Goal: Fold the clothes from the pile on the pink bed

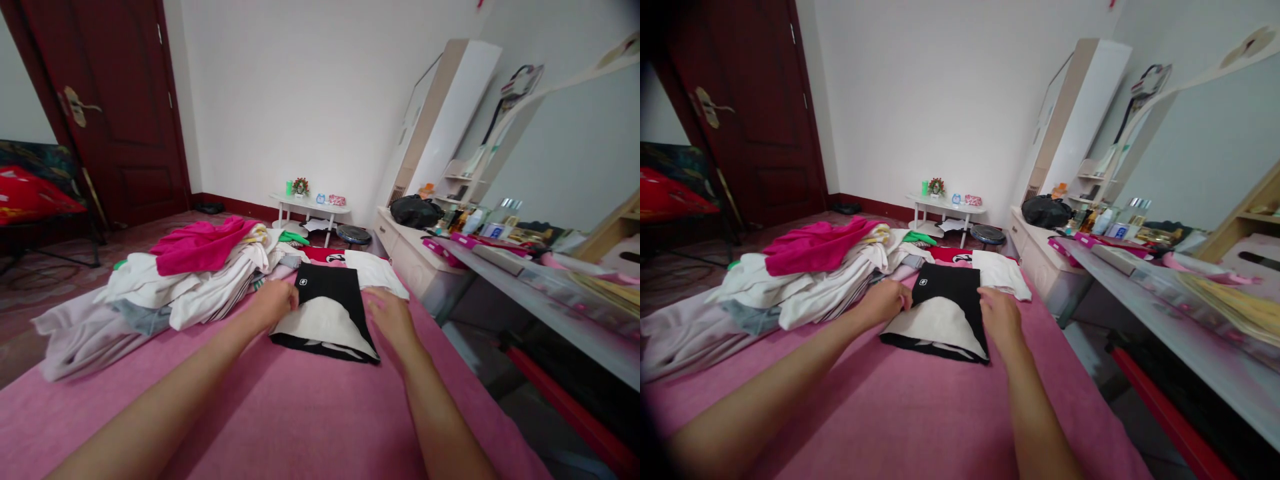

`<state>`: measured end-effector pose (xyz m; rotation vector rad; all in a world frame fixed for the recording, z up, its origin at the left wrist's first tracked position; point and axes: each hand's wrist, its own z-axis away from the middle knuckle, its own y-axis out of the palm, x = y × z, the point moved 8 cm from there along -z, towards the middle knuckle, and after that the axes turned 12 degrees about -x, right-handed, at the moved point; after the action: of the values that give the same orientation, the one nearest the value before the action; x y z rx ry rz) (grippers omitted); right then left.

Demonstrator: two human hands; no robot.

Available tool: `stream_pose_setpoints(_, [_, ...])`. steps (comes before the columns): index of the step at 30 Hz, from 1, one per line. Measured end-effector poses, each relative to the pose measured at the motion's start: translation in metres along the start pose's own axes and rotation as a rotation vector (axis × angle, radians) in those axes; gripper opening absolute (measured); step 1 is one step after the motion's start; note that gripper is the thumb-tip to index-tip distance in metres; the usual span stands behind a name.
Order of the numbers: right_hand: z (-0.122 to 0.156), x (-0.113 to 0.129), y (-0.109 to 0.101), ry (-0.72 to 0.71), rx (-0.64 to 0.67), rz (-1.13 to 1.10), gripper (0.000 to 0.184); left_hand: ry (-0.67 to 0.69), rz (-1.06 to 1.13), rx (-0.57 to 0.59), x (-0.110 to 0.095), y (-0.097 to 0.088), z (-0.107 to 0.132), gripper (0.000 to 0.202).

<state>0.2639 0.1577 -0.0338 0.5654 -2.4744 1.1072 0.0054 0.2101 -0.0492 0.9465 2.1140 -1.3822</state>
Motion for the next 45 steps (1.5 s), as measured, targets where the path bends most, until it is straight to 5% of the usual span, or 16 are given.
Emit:
stream_pose_setpoints(3, [0.002,0.044,-0.011,-0.137,-0.269,-0.004,0.045,0.4,0.036,-0.011,-0.07,-0.005,0.007,0.034])
stream_pose_setpoints(5, [0.012,0.054,0.01,-0.172,-0.208,0.052,0.05,0.515,0.04,-0.029,-0.084,0.007,0.019,0.041])
stream_pose_setpoints(9, [0.044,0.018,0.083,-0.058,0.271,0.256,0.053,0.452,-0.134,0.185,-0.041,0.071,0.043,0.046])
stream_pose_setpoints(12, [0.057,-0.001,0.102,-0.02,0.359,0.318,0.053,0.433,-0.175,0.223,-0.015,0.094,0.051,0.047])
stream_pose_setpoints(15, [0.045,0.005,0.098,0.01,0.359,0.352,0.051,0.435,-0.168,0.186,-0.013,0.092,0.051,0.048])
stream_pose_setpoints(18, [0.002,0.042,0.081,-0.033,0.305,0.301,0.043,0.416,-0.156,0.169,-0.018,0.086,0.05,0.049])
stream_pose_setpoints(22, [-0.069,0.108,0.043,-0.234,-0.143,0.13,0.042,0.397,-0.094,0.164,-0.018,0.084,0.051,0.049])
stream_pose_setpoints(24, [-0.08,0.109,0.053,-0.232,-0.21,0.162,0.045,0.377,-0.009,0.154,-0.014,0.084,0.048,0.051])
stream_pose_setpoints(30, [-0.066,0.019,0.162,0.051,0.353,0.397,0.047,-0.065,0.525,-0.032,0.022,0.072,0.024,0.062])
stream_pose_setpoints(33, [-0.091,0.018,0.173,0.043,0.412,0.41,0.047,-0.196,0.72,-0.073,0.031,0.069,0.02,0.062])
stream_pose_setpoints(36, [-0.107,0.043,0.171,-0.029,0.346,0.413,0.048,-0.219,0.775,-0.107,0.034,0.065,0.019,0.06])
stream_pose_setpoints(40, [-0.069,0.069,0.185,-0.238,0.286,0.37,0.045,-0.228,0.776,-0.217,0.041,0.056,0.019,0.054])
stream_pose_setpoints(45, [-0.025,0.05,0.201,-0.158,0.444,0.461,0.05,-0.239,0.783,-0.257,0.048,0.058,0.016,0.045])
